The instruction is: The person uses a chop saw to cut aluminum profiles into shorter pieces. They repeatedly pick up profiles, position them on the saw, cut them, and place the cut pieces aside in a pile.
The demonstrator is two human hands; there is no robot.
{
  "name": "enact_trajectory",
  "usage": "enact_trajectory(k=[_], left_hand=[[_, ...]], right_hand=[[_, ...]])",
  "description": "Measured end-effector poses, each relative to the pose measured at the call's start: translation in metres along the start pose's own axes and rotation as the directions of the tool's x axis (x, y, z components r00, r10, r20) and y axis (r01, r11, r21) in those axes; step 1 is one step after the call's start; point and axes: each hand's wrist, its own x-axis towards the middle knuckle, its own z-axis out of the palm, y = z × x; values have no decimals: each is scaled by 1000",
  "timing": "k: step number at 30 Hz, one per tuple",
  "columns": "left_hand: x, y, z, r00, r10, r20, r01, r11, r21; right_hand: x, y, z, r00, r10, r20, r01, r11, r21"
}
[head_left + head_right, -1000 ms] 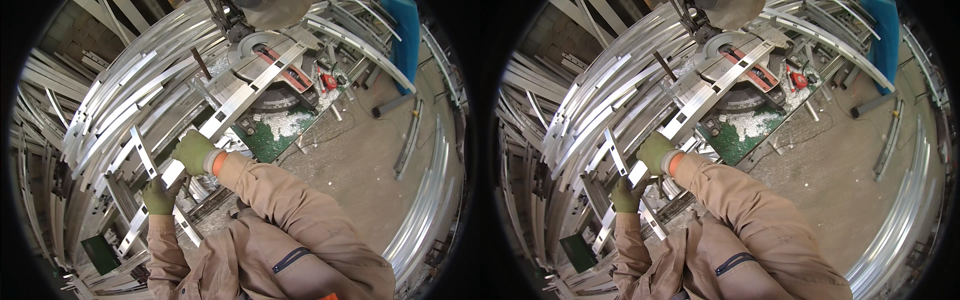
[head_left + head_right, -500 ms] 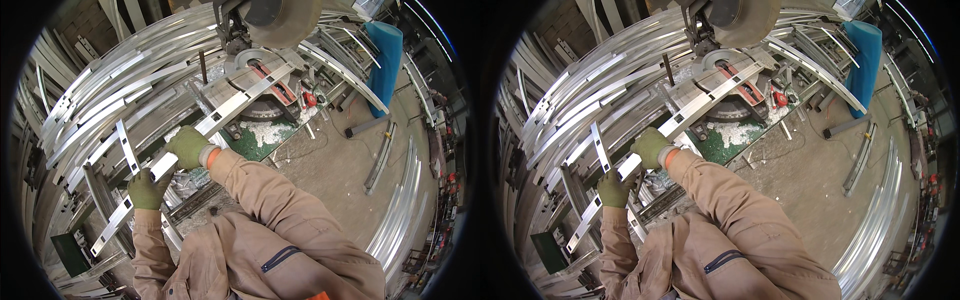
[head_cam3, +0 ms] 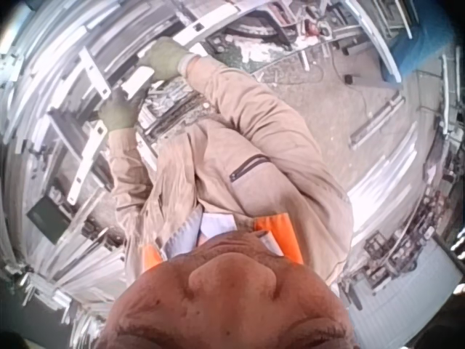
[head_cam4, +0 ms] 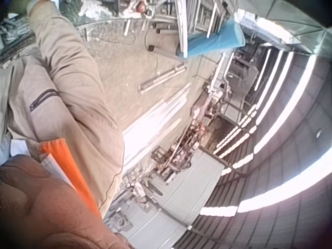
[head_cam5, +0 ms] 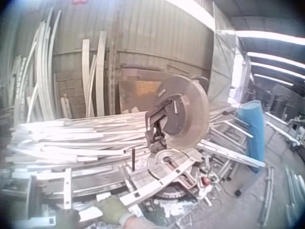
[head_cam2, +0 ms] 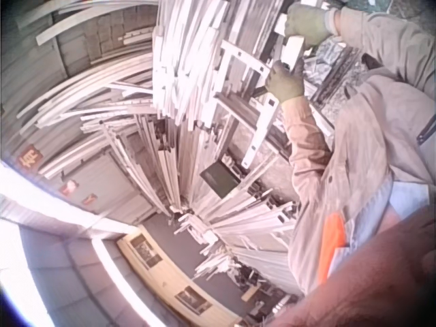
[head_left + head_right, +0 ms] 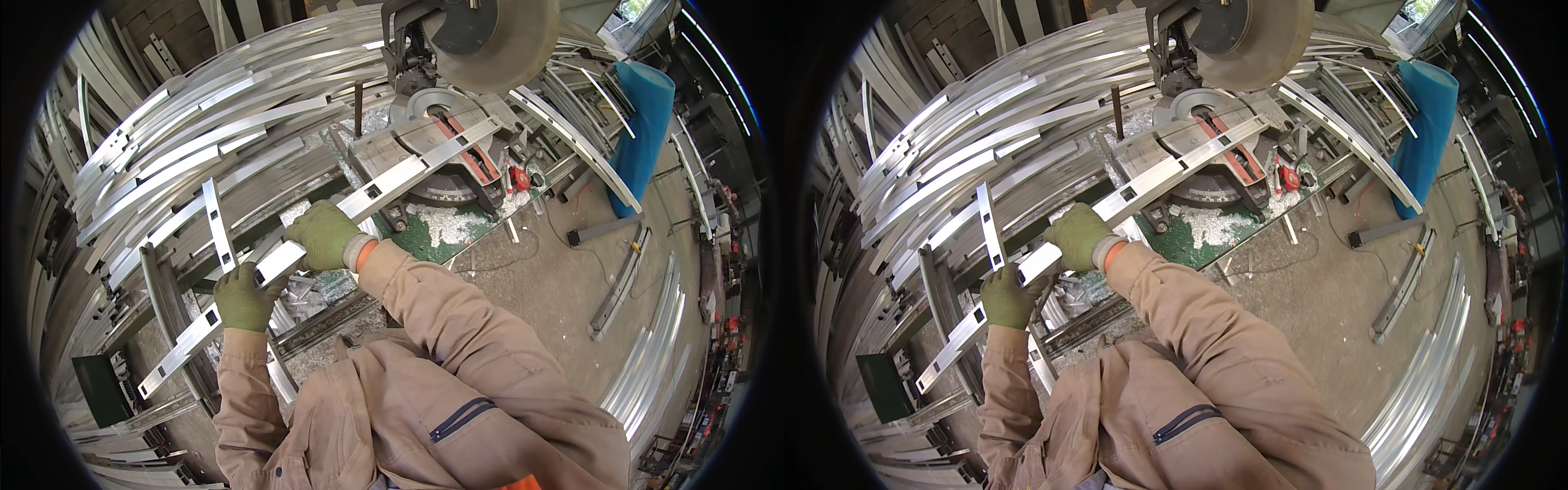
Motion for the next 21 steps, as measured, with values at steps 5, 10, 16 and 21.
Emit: enact_trajectory(k=[5,10,16,21], left_hand=[[0,-2,3,1000,10,10,-10,999,36],[1,-4,4,999,-9,42,8,1000,9],[7,-5,7,999,-14,44,17,997,-69],[0,-10,-2,982,-44,182,74,984,-163]], right_hand=[[4,3,4,999,7,31,-6,999,-42],[-3,1,3,998,10,69,-3,995,-95],[-52,1,20,894,31,-448,-23,999,24],[-101,-2,25,778,136,-614,-51,987,154]])
